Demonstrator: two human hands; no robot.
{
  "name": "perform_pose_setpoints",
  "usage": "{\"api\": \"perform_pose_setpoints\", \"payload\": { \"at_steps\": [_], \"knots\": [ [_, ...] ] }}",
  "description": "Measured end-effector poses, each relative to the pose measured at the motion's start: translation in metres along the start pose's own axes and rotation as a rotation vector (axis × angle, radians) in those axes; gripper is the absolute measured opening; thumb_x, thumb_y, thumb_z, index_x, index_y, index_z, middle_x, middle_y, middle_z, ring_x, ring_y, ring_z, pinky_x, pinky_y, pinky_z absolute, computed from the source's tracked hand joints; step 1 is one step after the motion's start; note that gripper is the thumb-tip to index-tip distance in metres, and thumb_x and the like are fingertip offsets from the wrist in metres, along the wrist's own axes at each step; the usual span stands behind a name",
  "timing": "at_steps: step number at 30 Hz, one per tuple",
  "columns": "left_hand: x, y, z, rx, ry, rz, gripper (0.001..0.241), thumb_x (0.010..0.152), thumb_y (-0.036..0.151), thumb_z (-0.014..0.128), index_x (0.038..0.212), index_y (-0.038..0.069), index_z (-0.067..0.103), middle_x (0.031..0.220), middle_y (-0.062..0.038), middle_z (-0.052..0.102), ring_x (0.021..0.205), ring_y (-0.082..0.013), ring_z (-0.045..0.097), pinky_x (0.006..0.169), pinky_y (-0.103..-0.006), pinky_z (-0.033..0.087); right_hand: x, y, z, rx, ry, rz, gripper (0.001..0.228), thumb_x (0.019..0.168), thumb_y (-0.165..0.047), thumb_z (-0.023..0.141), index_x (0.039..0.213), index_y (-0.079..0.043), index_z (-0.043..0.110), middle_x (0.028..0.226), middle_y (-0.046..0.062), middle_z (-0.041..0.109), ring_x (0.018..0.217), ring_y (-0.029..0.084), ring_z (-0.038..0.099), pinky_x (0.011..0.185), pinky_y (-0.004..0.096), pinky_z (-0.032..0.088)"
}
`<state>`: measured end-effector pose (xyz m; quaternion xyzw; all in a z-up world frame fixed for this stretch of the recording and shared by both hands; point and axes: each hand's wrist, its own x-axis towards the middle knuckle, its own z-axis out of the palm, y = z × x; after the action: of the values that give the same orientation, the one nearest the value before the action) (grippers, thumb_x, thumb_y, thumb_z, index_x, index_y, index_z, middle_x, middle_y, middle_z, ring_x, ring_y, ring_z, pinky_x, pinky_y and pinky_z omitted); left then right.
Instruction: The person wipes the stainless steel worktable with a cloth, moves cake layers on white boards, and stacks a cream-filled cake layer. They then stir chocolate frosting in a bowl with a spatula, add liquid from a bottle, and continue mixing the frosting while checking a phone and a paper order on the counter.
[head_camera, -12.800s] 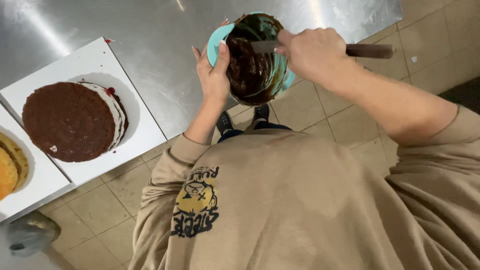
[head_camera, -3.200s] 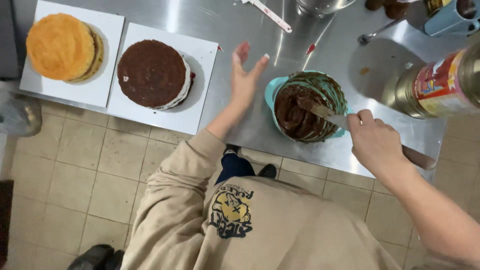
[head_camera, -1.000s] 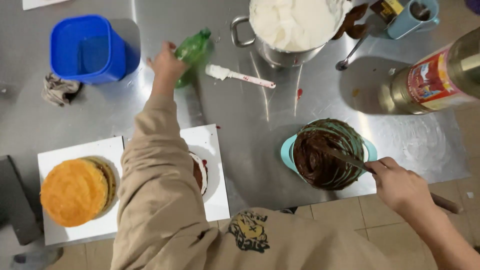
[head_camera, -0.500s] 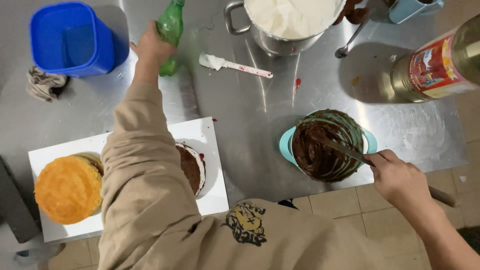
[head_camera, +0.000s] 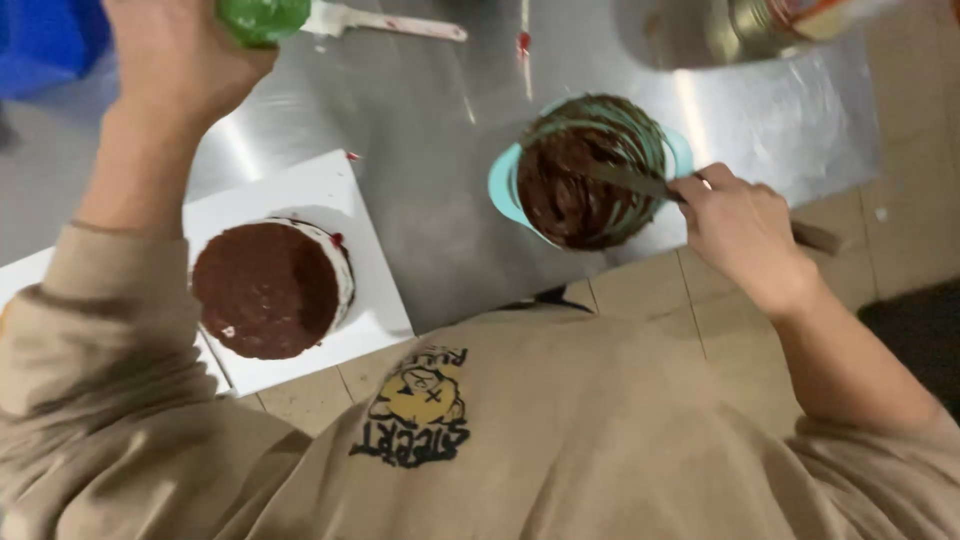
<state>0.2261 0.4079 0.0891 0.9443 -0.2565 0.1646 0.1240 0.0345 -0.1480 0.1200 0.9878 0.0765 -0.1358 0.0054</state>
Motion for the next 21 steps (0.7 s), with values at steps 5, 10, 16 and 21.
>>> {"api": "perform_pose_setpoints", "payload": {
  "at_steps": [5,10,16,21],
  "knots": [
    [0.009,0.112,-0.031,0.267,-0.038,0.246,0.041,0.077,0.009,0.073,0.116,0.009,0.061,0.105,-0.006,0.065,0.104,-0.0272,0.063,0.114,-0.0659,0.027,0.002,0.012,0.005,-0.015,0.153,-0.167,0.026,0.093,-0.008,0.064,0.115,-0.012,0.076,0.106,0.009,0.068,0.080,0.030,0.072,0.071,0.044,0.056],
    [0.021,0.176,-0.028,0.407,-0.174,0.360,0.031,0.076,0.012,0.077,0.104,0.014,0.063,0.093,-0.002,0.065,0.094,-0.0243,0.062,0.108,-0.0606,0.032,-0.007,0.016,-0.016,-0.169,0.168,-0.248,0.030,0.086,-0.005,0.066,0.113,-0.012,0.077,0.097,0.007,0.065,0.070,0.025,0.068,0.063,0.038,0.054],
    [0.028,0.210,-0.015,0.453,-0.220,0.467,0.026,0.077,0.011,0.074,0.102,0.014,0.065,0.092,-0.003,0.064,0.101,-0.0249,0.061,0.094,-0.0436,0.041,-0.008,0.026,-0.021,-0.261,0.214,-0.295,0.022,0.084,-0.007,0.069,0.104,-0.011,0.077,0.095,0.006,0.064,0.069,0.023,0.067,0.061,0.035,0.052],
    [0.031,0.229,-0.005,0.504,-0.243,0.507,0.023,0.081,0.013,0.072,0.103,0.014,0.066,0.094,-0.006,0.065,0.097,-0.0233,0.060,0.085,-0.0399,0.042,-0.008,0.034,-0.017,-0.239,0.250,-0.321,0.019,0.084,-0.008,0.070,0.102,-0.011,0.075,0.098,0.006,0.064,0.070,0.022,0.067,0.064,0.036,0.052]
  ]
}}
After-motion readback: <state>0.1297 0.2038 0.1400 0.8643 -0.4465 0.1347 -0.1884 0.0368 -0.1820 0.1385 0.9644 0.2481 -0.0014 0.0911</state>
